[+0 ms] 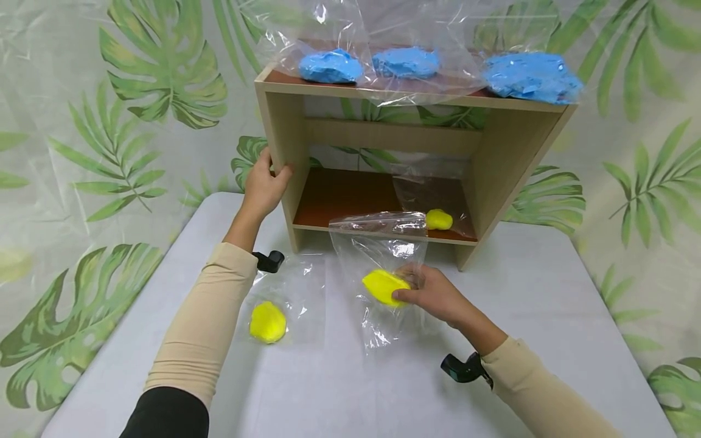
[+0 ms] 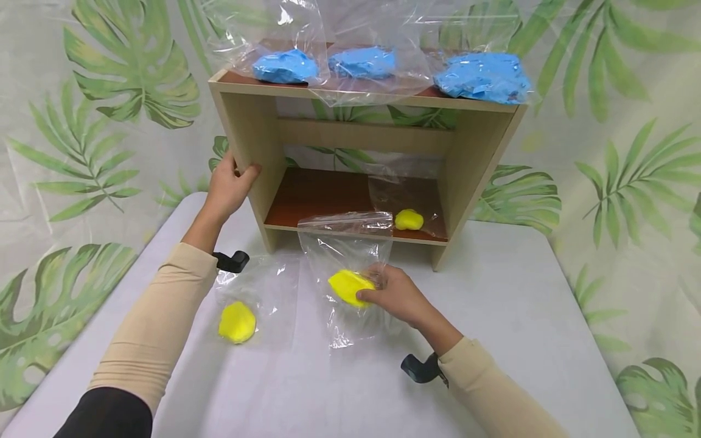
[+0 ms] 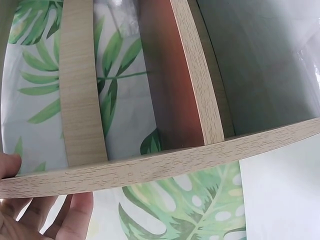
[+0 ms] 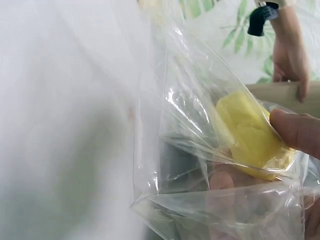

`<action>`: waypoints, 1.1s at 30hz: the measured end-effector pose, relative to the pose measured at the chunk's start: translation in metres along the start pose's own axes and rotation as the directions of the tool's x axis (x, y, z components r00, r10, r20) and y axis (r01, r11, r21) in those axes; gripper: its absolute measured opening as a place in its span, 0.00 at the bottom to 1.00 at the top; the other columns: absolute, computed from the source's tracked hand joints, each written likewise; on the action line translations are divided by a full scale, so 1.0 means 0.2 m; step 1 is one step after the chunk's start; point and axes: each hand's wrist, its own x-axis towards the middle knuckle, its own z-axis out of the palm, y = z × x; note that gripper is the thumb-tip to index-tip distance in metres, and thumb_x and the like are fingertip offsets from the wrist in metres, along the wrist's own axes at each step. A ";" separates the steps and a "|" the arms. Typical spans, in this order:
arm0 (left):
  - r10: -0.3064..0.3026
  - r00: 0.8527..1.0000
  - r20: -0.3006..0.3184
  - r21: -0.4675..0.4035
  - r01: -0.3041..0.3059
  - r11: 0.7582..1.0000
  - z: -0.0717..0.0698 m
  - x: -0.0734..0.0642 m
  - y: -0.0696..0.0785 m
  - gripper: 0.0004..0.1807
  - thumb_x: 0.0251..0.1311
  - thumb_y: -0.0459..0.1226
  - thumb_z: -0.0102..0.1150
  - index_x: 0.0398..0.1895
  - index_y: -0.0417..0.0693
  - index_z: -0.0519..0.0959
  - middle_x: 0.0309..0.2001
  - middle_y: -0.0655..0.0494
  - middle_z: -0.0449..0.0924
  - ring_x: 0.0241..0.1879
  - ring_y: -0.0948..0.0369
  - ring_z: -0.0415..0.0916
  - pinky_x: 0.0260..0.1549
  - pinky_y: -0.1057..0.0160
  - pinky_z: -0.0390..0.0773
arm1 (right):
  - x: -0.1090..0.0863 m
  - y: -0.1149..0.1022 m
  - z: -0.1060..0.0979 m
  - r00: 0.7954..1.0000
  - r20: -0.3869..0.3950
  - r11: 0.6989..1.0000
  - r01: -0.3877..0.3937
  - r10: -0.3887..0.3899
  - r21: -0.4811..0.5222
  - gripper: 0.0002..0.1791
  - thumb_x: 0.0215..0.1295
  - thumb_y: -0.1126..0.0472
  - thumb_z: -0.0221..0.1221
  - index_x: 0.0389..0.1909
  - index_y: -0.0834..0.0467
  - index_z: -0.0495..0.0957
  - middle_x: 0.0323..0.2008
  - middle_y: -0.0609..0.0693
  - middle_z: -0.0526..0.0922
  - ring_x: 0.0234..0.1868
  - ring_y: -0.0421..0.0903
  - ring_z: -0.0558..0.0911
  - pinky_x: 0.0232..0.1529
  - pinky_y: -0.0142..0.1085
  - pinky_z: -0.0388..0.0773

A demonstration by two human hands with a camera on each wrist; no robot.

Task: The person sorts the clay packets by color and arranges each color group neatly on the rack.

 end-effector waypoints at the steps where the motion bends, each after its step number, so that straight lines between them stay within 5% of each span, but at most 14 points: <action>1: -0.001 1.000 0.001 0.000 0.001 1.000 0.00 0.00 0.00 0.31 0.67 0.46 0.49 0.73 0.52 0.61 0.70 0.47 0.68 0.57 0.44 0.77 0.55 0.45 0.79 | 0.00 -0.01 -0.01 1.000 0.001 1.000 0.002 -0.002 -0.008 0.28 0.62 0.58 0.65 0.62 0.63 0.72 0.55 0.61 0.81 0.49 0.50 0.82 0.51 0.41 0.84; 17: -0.001 1.000 0.012 -0.002 0.001 1.000 -0.01 0.00 0.00 0.31 0.67 0.46 0.49 0.73 0.53 0.62 0.71 0.47 0.68 0.57 0.44 0.77 0.56 0.45 0.79 | 0.12 -0.18 -0.15 0.996 0.055 0.996 0.069 -0.067 -0.055 0.28 0.65 0.58 0.64 0.63 0.64 0.71 0.55 0.62 0.81 0.50 0.53 0.83 0.52 0.41 0.84; 33: 0.019 1.000 0.013 -0.011 -0.019 1.000 -0.01 0.00 -0.01 0.31 0.67 0.45 0.49 0.73 0.53 0.62 0.69 0.47 0.69 0.54 0.44 0.78 0.54 0.46 0.79 | 0.32 -0.35 -0.19 1.000 -0.001 0.999 0.014 -0.014 -0.043 0.32 0.66 0.54 0.63 0.68 0.59 0.68 0.64 0.59 0.74 0.56 0.55 0.78 0.57 0.43 0.82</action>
